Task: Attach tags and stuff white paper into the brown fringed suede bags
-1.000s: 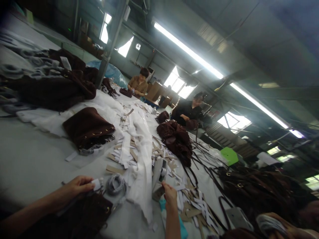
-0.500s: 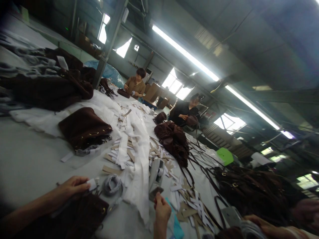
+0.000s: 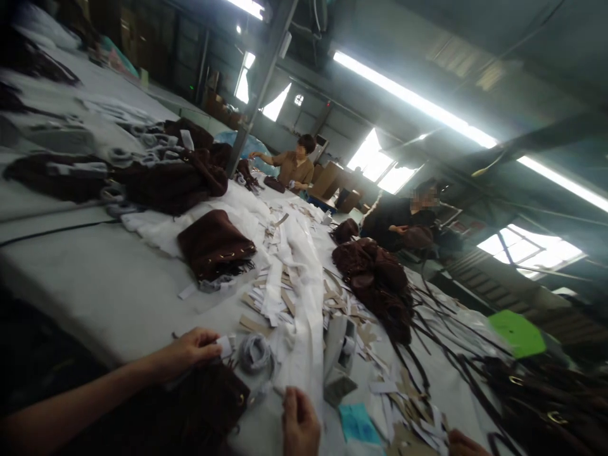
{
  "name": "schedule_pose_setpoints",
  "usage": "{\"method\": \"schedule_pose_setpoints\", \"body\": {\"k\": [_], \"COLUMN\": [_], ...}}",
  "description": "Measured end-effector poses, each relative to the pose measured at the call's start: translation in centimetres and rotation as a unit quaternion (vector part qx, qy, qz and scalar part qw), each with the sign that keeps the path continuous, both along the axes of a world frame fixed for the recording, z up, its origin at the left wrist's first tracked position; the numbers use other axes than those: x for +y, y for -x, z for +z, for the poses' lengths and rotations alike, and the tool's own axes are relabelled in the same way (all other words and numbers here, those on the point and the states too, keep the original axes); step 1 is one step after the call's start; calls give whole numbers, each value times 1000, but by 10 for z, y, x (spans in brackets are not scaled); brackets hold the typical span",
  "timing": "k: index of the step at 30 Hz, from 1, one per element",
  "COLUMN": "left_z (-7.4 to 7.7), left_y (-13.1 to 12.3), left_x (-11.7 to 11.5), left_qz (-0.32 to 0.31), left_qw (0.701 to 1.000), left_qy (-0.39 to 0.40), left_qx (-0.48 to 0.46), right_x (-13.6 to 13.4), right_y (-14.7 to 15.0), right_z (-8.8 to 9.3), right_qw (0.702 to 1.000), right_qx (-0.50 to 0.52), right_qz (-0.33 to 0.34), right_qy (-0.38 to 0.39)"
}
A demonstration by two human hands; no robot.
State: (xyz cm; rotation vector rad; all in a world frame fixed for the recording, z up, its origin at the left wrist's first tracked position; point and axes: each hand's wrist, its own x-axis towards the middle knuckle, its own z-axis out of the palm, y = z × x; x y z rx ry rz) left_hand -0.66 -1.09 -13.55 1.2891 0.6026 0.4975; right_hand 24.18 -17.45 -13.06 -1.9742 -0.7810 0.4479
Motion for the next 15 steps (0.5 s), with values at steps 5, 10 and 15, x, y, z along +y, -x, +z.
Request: {"method": "schedule_pose_setpoints", "body": {"k": [5, 10, 15], "left_z": [1, 2, 6], "left_y": [1, 4, 6], "left_x": [-2, -3, -3], "left_qz": [19, 43, 28], "left_qw": [998, 989, 989], "left_qy": [-55, -138, -141], "left_qx": [15, 35, 44], "right_x": [46, 69, 74], "right_y": [97, 113, 112], "right_z": [17, 21, 15], "right_qw": [970, 972, 975], "right_qx": [82, 54, 84], "right_qz": [229, 229, 204], "right_qy": [-29, 4, 12]}}
